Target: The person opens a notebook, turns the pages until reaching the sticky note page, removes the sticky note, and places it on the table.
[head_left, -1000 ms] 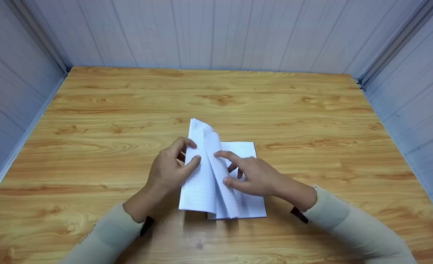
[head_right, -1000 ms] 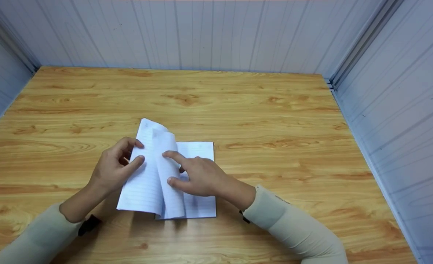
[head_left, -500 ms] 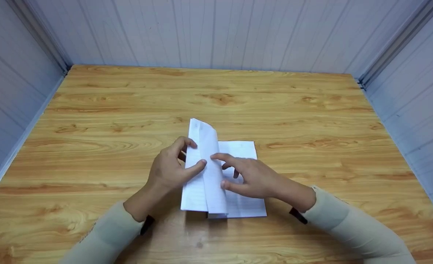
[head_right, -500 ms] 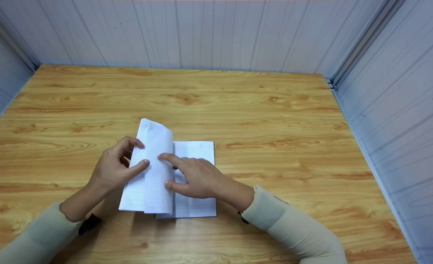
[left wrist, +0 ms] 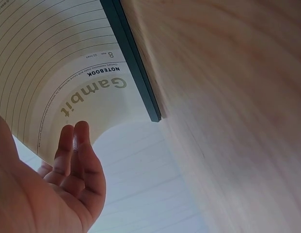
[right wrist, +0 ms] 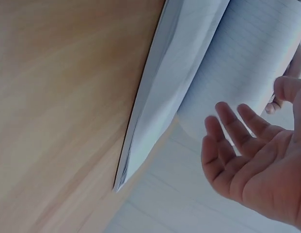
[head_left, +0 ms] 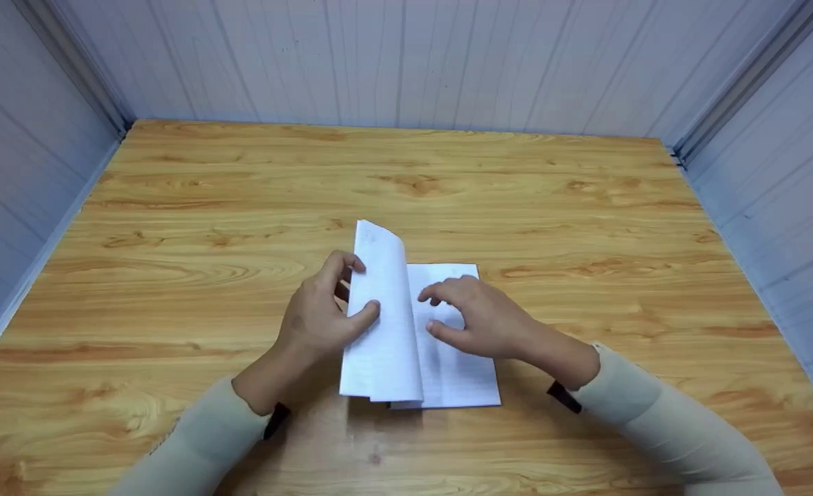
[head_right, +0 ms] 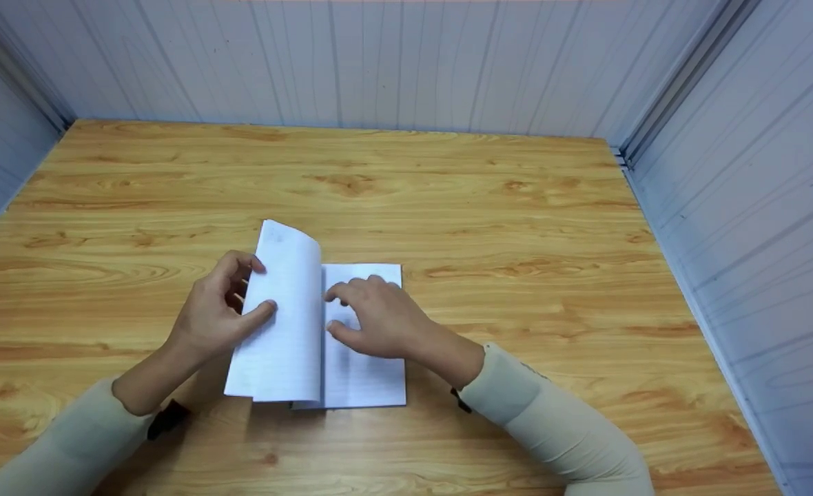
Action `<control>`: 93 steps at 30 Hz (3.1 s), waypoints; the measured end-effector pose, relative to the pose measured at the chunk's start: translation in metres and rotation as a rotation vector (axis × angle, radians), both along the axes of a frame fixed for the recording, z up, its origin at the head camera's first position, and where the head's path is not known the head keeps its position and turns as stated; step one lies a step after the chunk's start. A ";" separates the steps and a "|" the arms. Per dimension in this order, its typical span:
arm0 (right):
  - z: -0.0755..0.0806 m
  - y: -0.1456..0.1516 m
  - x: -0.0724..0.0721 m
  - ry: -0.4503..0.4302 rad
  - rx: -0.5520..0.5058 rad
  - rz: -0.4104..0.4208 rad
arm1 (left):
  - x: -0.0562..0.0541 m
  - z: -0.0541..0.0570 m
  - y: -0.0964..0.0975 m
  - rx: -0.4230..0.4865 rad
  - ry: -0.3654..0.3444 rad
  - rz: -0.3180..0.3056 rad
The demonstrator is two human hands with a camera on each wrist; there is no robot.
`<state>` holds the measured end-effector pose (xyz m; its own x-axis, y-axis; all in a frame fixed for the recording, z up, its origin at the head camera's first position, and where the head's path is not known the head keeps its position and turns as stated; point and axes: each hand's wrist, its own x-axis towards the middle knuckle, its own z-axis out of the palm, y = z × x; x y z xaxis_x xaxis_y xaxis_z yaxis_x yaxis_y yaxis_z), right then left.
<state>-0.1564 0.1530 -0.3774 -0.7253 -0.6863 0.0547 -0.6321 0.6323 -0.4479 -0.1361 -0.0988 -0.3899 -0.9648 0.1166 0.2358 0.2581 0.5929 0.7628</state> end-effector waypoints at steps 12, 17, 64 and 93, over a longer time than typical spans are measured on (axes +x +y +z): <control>-0.012 0.021 -0.027 0.018 0.156 -0.307 | 0.000 0.000 -0.001 0.026 0.003 -0.021; -0.016 0.026 -0.033 -0.010 0.212 -0.352 | 0.000 0.000 -0.002 0.024 -0.008 -0.020; -0.021 0.022 -0.036 -0.130 0.155 -0.325 | -0.001 -0.001 -0.003 0.060 -0.021 -0.025; -0.020 0.021 -0.034 0.118 -0.171 -0.270 | -0.001 -0.002 -0.003 0.050 0.002 -0.033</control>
